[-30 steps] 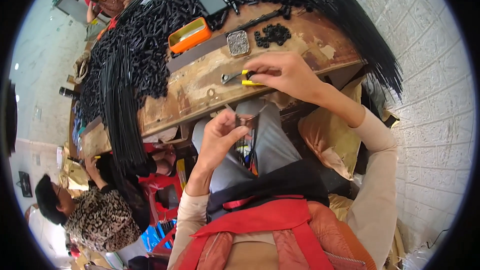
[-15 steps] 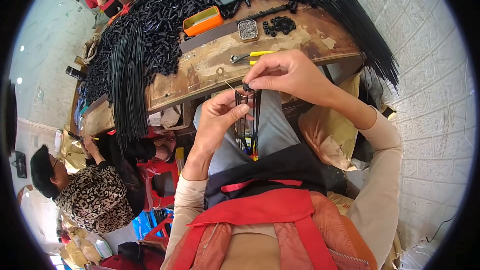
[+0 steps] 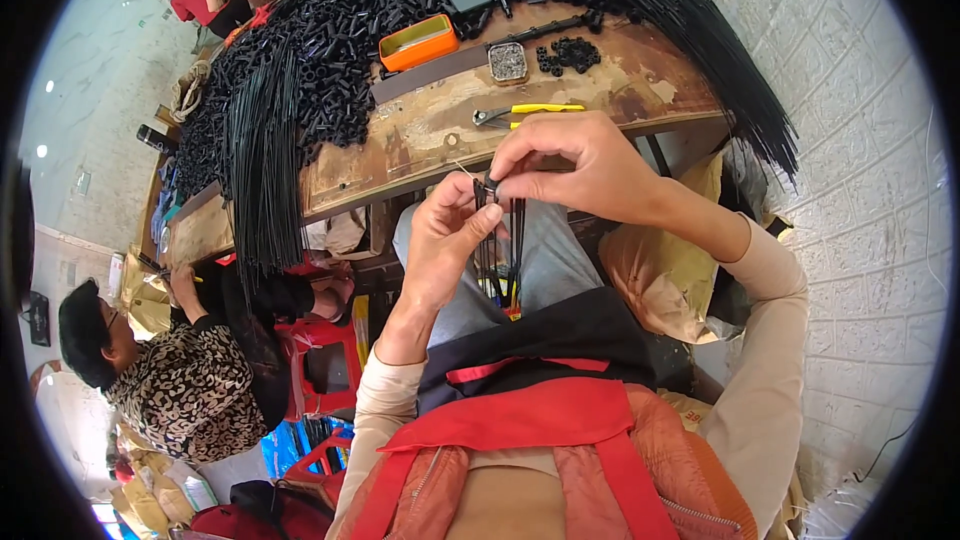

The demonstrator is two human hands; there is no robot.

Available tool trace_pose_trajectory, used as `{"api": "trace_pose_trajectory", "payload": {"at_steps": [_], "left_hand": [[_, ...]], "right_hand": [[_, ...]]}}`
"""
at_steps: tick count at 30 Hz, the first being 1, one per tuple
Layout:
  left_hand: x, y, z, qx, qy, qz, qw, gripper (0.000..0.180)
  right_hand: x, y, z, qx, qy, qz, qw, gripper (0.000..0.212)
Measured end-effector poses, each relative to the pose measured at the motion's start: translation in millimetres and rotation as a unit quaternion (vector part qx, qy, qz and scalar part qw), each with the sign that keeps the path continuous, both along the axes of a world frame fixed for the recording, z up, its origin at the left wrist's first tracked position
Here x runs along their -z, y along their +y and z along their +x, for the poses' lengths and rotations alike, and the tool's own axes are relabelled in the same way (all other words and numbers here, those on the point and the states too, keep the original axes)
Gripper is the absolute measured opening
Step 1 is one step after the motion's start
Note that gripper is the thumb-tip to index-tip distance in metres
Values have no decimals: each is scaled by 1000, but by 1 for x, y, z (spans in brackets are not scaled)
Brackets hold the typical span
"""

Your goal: Manually assembling bundles of wires into plastic connectors and securing them using a pair of pliers.

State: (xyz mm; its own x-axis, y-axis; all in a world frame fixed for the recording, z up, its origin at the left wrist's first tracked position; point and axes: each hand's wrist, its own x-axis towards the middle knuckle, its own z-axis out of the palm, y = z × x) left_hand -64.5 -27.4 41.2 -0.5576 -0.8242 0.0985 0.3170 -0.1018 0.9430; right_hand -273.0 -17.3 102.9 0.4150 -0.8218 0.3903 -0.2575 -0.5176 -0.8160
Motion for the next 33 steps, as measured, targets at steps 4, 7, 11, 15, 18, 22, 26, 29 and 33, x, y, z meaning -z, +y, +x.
{"api": "trace_pose_trajectory", "payload": {"at_steps": [4, 7, 11, 15, 18, 22, 26, 29, 33], "left_hand": [[-5, 10, -12, -46, 21, -10, 999, 16], [3, 6, -13, -65, 47, 34, 996, 18], [5, -4, -9, 2, 15, 64, 998, 17], [7, -6, -11, 19, 27, 72, 997, 16], [10, -14, -12, 64, 50, 111, 990, 16], [16, -18, -13, 105, 71, 149, 981, 18], [3, -14, -14, 42, 11, 110, 993, 17], [-2, -12, -12, 51, -6, 90, 995, 13], [-1, -9, -9, 36, -22, 91, 995, 12]], "right_hand": [[13, 5, 4, 26, -48, 0, 999, 17], [15, 12, 0, 52, -146, 60, 986, 21], [19, 14, -7, 83, -84, 31, 993, 23], [21, 9, -14, 29, -136, 37, 990, 23], [26, 5, -19, -34, -187, 74, 979, 22], [33, 2, -22, -55, -191, 105, 974, 21], [31, 7, -18, 8, -203, 112, 973, 22], [33, 5, -20, -7, -203, 107, 973, 22], [33, 4, -19, -30, -191, 131, 972, 22]]}}
